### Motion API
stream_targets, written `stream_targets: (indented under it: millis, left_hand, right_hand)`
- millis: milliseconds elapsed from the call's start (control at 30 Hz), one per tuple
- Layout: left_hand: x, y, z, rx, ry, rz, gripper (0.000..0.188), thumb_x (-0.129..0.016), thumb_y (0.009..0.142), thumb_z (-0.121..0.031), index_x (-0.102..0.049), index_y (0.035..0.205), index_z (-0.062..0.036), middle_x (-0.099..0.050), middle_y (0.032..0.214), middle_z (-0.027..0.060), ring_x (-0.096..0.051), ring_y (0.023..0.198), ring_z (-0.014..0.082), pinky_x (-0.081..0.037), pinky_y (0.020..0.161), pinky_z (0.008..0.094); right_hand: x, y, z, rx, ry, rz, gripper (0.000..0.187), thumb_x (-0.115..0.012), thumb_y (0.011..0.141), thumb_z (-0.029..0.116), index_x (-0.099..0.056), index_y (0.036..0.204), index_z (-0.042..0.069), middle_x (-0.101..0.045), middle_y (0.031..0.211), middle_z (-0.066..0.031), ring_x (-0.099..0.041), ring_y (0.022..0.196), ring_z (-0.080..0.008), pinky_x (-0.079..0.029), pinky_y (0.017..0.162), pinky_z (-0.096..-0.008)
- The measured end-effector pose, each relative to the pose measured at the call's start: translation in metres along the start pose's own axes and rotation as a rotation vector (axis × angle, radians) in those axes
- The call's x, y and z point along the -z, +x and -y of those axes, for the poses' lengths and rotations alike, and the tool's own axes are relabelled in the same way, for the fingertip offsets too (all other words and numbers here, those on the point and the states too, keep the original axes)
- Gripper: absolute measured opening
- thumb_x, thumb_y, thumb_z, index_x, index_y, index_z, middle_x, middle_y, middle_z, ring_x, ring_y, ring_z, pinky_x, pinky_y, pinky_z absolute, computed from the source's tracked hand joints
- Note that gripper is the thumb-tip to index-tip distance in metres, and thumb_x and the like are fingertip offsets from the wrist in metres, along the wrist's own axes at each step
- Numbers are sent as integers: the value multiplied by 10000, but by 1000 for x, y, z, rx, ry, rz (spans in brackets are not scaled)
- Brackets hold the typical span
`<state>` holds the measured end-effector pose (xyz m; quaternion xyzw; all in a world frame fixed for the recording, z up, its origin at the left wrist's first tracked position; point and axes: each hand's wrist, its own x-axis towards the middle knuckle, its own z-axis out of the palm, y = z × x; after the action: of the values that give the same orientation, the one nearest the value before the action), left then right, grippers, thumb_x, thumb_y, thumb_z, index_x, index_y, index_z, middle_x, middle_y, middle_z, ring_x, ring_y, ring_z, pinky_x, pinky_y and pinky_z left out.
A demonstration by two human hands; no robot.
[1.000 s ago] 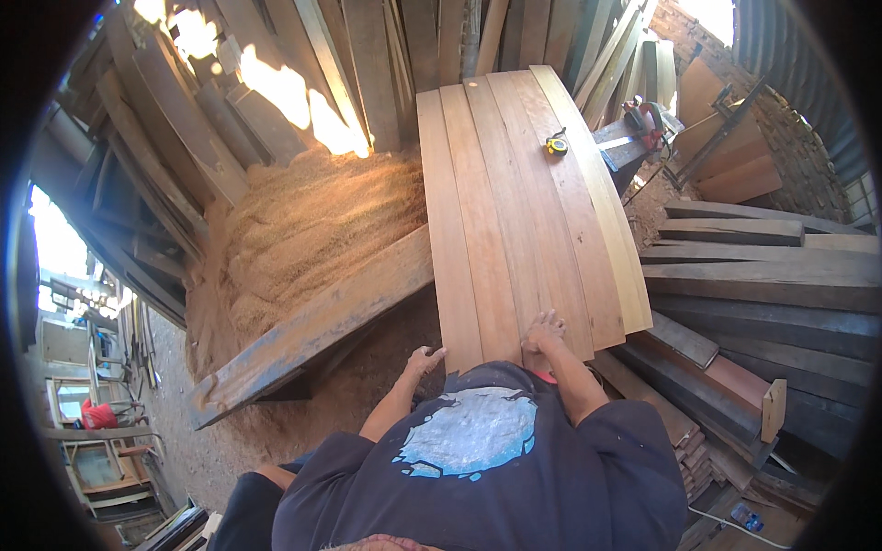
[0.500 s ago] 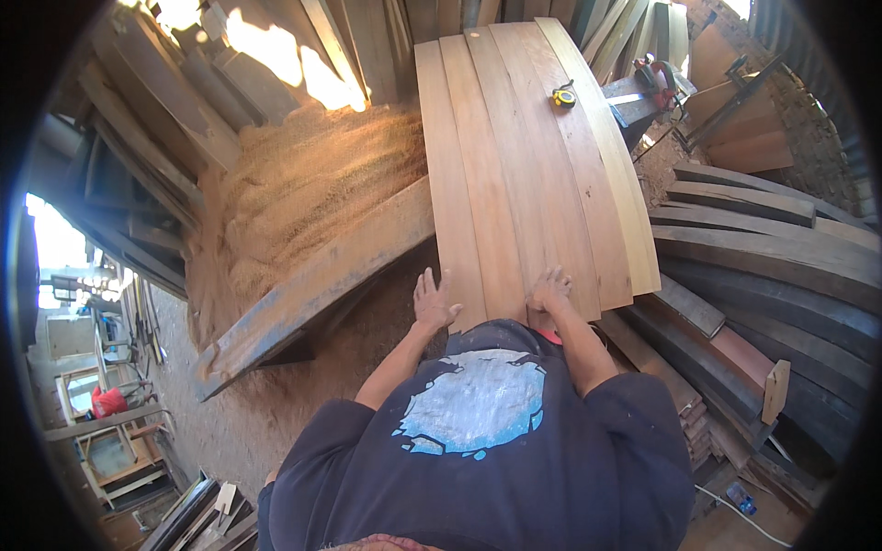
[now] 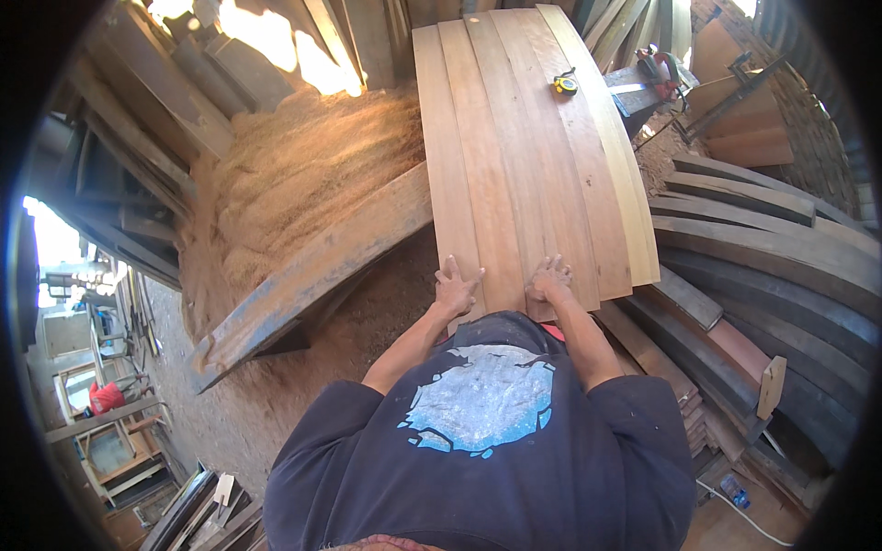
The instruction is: The person arranges several wooden planks on a workbench to form a larger panel, checking alignment and fit. They then use a tape measure to measure the width and length of the assembled panel. The person adjusts the planks slightly to ensure they are flush before measuring again.
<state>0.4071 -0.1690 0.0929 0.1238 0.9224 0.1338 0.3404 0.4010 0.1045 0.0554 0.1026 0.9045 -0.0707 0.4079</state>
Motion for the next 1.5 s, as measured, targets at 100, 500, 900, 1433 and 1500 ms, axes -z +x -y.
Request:
stream_targets:
  millis: [100,500,900,1433,1500]
  left_hand:
    - [5,-2,-4,32,3,24,837,-718,837,-143,-362,1519,-473,30,1642,302,-146,1395,686,-369,1088,648]
    - [8,-6,-3,49,21,23,846,-780,828,-279,-341,1520,-492,49,1653,270,-154,1412,657,-330,1111,663]
    - [11,-7,-1,89,8,61,824,-742,860,-269,-319,1531,-493,57,1658,254,-153,1430,639,-326,1118,660]
    - [12,-4,-3,81,81,106,850,-734,878,-332,-241,1546,-517,80,1655,265,-201,1423,628,-382,1108,602]
    - [9,-2,1,81,63,97,839,-730,874,-323,-262,1546,-507,55,1655,271,-200,1416,639,-385,1094,615]
  right_hand:
    - [4,-6,7,-17,-17,18,1100,-688,824,560,-127,1597,15,-62,1644,-306,-147,1470,-580,-176,1203,-603]
    - [1,-1,9,-41,-20,2,1120,-719,821,530,-108,1591,-6,-46,1641,-312,-137,1471,-577,-170,1210,-594]
    - [5,2,11,-9,-17,36,1096,-692,827,514,-110,1589,-17,-48,1640,-317,-147,1464,-589,-181,1201,-603]
    - [5,4,9,-34,89,56,1056,-666,838,471,-112,1588,-26,-11,1629,-345,-99,1466,-603,-158,1194,-630]
    - [7,5,12,-28,84,72,1057,-665,841,479,-112,1588,-24,-12,1628,-349,-96,1467,-601,-163,1194,-628]
